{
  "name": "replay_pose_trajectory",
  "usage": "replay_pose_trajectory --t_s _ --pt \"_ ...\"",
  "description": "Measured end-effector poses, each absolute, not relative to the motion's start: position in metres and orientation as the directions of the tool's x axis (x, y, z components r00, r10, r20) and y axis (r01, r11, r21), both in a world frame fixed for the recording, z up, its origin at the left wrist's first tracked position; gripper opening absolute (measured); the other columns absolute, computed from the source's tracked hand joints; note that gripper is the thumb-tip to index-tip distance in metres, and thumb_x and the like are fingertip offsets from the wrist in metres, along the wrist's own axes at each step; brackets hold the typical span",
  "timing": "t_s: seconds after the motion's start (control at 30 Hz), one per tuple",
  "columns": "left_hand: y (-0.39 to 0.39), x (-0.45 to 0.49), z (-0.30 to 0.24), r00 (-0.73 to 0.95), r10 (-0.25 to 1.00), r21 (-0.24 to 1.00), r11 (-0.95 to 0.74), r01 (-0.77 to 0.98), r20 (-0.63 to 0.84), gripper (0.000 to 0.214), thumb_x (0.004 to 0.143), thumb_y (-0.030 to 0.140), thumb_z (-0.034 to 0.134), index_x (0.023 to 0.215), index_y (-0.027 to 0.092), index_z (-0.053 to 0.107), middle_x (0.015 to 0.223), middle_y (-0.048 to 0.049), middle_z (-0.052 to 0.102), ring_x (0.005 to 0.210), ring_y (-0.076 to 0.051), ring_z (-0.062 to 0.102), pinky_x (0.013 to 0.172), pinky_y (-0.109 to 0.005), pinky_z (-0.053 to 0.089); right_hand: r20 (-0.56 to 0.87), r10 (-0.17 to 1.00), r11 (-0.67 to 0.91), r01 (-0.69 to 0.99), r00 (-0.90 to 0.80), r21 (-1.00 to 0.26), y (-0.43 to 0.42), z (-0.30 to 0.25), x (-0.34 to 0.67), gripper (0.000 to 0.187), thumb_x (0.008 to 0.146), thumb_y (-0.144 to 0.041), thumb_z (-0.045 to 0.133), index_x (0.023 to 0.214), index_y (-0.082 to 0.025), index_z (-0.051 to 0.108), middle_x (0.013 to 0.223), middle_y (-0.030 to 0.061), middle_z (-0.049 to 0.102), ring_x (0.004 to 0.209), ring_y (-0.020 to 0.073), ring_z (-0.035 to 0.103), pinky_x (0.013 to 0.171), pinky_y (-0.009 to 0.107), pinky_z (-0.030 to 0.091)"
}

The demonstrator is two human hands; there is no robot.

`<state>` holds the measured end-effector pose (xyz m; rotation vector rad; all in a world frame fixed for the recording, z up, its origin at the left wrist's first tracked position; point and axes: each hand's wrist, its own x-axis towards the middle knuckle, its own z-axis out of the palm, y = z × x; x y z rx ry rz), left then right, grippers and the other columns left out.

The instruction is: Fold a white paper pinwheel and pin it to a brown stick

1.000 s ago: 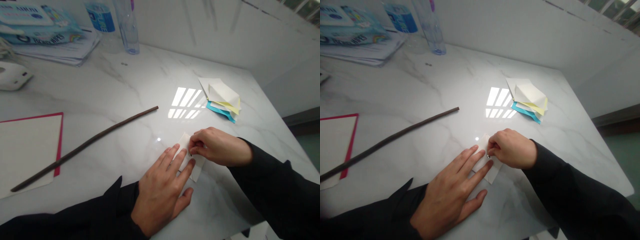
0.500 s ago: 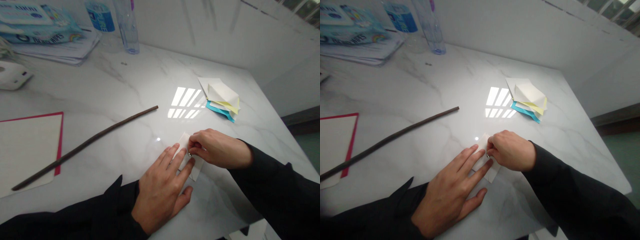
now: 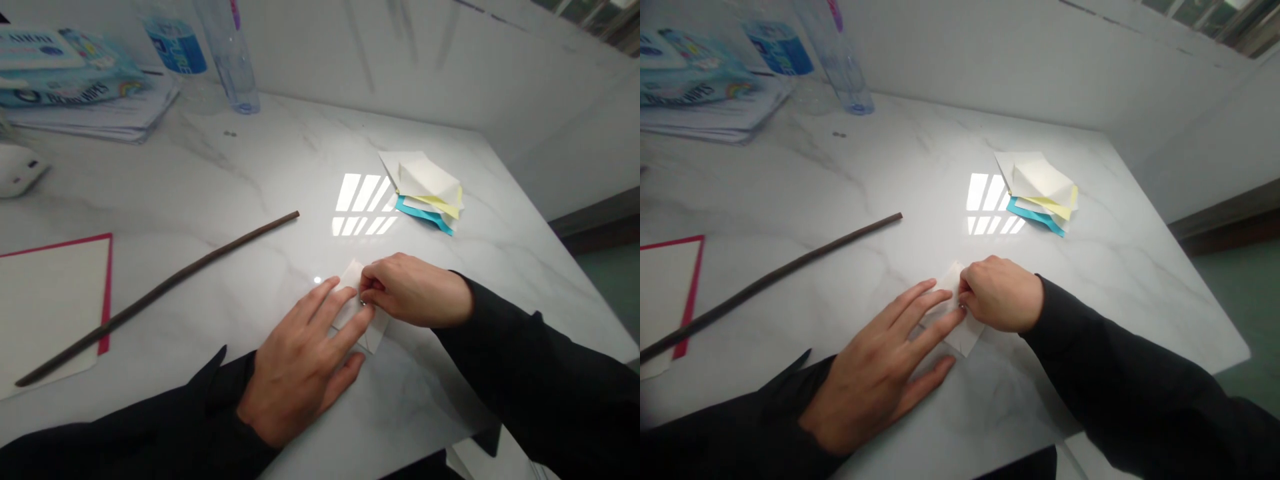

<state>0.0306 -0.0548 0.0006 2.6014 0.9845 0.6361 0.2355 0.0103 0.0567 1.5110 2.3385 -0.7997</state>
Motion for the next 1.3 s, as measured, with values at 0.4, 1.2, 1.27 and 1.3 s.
replay_pose_trajectory --t_s 0.4,1.2,1.27,1.3 --pt "-0.038 0.027 0.007 0.705 0.641 0.378 -0.76 0.528 0.303 0.038 0.092 0.024 0.063 0.129 0.02 0.068 0.125 -0.0118 0.068 0.119 -0.03 0.06 0.103 -0.049 0.054 -0.45 0.779 0.287 0.887 -0.436 -0.362 0.009 0.054 0.239 0.02 0.091 -0.02 0.06 0.097 -0.019 0.079 0.092 0.0081 0.08 0.089 0.0235 0.074 0.074 0.03 0.048" --pt "-0.037 0.029 0.001 0.697 0.641 0.381 -0.761 0.525 0.321 0.035 0.09 0.023 0.066 0.124 0.02 0.07 0.119 -0.0087 0.069 0.113 -0.03 0.057 0.098 -0.049 0.054 0.172 0.701 0.622 0.474 -0.692 -0.623 -0.026 0.011 0.283 0.025 0.094 -0.012 0.064 0.116 -0.021 0.074 0.108 0.006 0.075 0.099 0.0195 0.068 0.089 0.033 0.056" --pt "-0.037 0.029 0.001 0.7 0.641 0.384 -0.761 0.523 0.316 0.034 0.09 0.022 0.065 0.123 0.02 0.07 0.119 -0.0088 0.069 0.113 -0.031 0.057 0.098 -0.05 0.053 0.198 0.707 0.625 0.468 -0.679 -0.625 -0.029 0.008 0.283 0.028 0.093 -0.011 0.065 0.118 -0.02 0.073 0.109 0.0062 0.075 0.1 0.0201 0.068 0.089 0.034 0.057" --pt "-0.037 0.029 0.001 0.699 0.641 0.387 -0.761 0.521 0.318 0.033 0.09 0.022 0.065 0.122 0.02 0.07 0.119 -0.0087 0.069 0.113 -0.03 0.057 0.098 -0.05 0.053 0.209 0.714 0.622 0.468 -0.668 -0.628 -0.03 0.008 0.283 0.027 0.094 -0.011 0.065 0.118 -0.019 0.072 0.109 0.0063 0.075 0.1 0.02 0.069 0.089 0.034 0.058"
